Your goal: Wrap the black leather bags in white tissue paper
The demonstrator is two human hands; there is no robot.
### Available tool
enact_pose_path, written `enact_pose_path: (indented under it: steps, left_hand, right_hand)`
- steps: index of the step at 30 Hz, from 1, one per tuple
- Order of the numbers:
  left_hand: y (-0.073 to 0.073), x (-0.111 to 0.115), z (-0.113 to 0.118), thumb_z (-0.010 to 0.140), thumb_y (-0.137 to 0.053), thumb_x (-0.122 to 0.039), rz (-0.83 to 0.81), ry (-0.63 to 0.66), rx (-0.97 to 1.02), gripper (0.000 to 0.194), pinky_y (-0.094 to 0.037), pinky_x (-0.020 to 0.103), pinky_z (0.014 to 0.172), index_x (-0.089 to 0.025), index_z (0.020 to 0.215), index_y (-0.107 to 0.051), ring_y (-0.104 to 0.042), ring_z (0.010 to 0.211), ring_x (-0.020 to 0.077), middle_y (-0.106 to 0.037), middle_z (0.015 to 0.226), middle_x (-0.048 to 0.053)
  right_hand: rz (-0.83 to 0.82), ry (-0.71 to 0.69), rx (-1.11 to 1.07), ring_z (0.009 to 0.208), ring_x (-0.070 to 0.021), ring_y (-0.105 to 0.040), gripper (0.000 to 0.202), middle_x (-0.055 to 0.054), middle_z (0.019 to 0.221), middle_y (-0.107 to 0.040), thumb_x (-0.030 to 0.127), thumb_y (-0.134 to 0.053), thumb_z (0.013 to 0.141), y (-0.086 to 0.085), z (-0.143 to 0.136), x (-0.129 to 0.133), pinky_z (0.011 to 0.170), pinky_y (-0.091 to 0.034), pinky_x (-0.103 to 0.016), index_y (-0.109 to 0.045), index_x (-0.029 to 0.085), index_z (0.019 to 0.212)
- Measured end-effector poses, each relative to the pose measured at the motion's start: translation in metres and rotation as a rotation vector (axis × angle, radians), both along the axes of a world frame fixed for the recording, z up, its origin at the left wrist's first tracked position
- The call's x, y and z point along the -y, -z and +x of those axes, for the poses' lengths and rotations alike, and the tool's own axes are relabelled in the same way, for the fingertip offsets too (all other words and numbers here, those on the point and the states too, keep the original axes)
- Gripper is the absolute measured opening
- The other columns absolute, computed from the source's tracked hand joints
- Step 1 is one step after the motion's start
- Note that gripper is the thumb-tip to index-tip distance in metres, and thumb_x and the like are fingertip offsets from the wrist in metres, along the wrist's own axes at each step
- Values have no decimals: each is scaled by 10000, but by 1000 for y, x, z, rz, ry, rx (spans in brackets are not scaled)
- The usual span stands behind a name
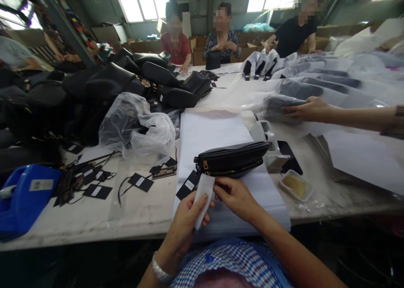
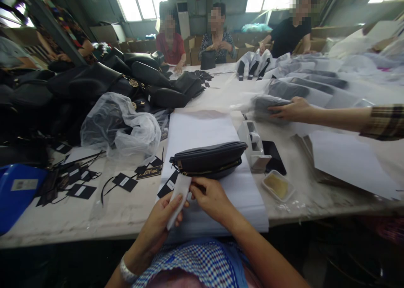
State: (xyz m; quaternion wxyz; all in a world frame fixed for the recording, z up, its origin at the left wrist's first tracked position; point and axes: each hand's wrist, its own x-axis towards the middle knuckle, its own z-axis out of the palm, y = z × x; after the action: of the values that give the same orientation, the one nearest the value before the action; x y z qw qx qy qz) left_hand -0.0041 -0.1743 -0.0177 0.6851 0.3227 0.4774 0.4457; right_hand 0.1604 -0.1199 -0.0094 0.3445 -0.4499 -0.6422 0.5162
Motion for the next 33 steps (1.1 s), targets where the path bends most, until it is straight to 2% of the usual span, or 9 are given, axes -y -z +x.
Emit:
enact_pose_path:
  steps: [6,9,12,16,21,24,27,30,33]
  left_hand:
    - [0,5,7,850,-647,-511,-32,60,-58,383,-335,152,426,-130,888,-663,-440,432,53,-553,540,-33]
    - [-1,6,8,851,-650,-502,-16,21,-72,378,-353,157,445,-126,883,-663,-461,458,56,-590,594,-17]
    - [-2,4,8,850,-652,-493,8,-21,-75,382,-389,170,476,-122,940,-673,-494,499,63,-649,717,15]
    - [-1,3,12,851,-643,-502,43,-32,-111,393,-417,188,501,-134,986,-673,-532,532,80,-682,806,33]
    - [-1,5,17,840,-641,-532,69,-84,-184,418,-429,202,505,-131,954,-663,-555,543,103,-693,809,48]
    - [-4,3,21,844,-637,-528,78,-112,-168,426,-447,211,542,-128,987,-664,-577,577,113,-707,873,67]
    - [-3,1,22,849,-635,-521,89,-145,-174,407,-481,231,632,-130,956,-670,-631,695,157,-711,831,64]
    - [1,4,24,829,-639,-554,73,-146,-231,430,-519,287,696,-147,960,-681,-667,825,224,-730,872,74]
    - [11,3,30,762,-646,-636,-5,-154,-357,513,-568,395,728,-173,971,-714,-693,872,310,-744,888,83]
  right_hand:
    - [-13,71,45,727,-199,-643,186,-24,778,-728,171,-573,768,8,-14,2,666,-484,-268,-743,160,842]
    - [1,61,73,703,-188,-629,167,-18,744,-717,175,-558,777,10,-11,2,643,-463,-256,-722,160,754]
    - [3,79,91,589,-148,-560,255,1,610,-630,298,-537,875,14,0,6,557,-408,-234,-709,164,743]
    - [-154,148,-81,477,-115,-441,463,37,511,-486,571,-481,926,17,6,16,461,-345,-224,-680,166,820]
    - [-106,145,-133,579,-130,-520,421,8,613,-538,543,-583,882,8,-7,15,520,-430,-222,-600,175,677]
    - [-4,147,-58,670,-160,-590,350,-22,747,-616,512,-558,907,4,-4,17,563,-478,-234,-650,185,825]
    - [11,206,52,582,-150,-579,336,8,681,-612,489,-585,898,5,3,30,531,-449,-238,-604,197,1064]
    - [-51,231,111,547,-128,-553,313,2,725,-637,484,-608,880,4,10,53,525,-431,-240,-583,191,989]
    - [-96,122,115,677,-144,-609,314,-27,922,-675,457,-679,848,-5,17,74,610,-487,-257,-622,186,996]
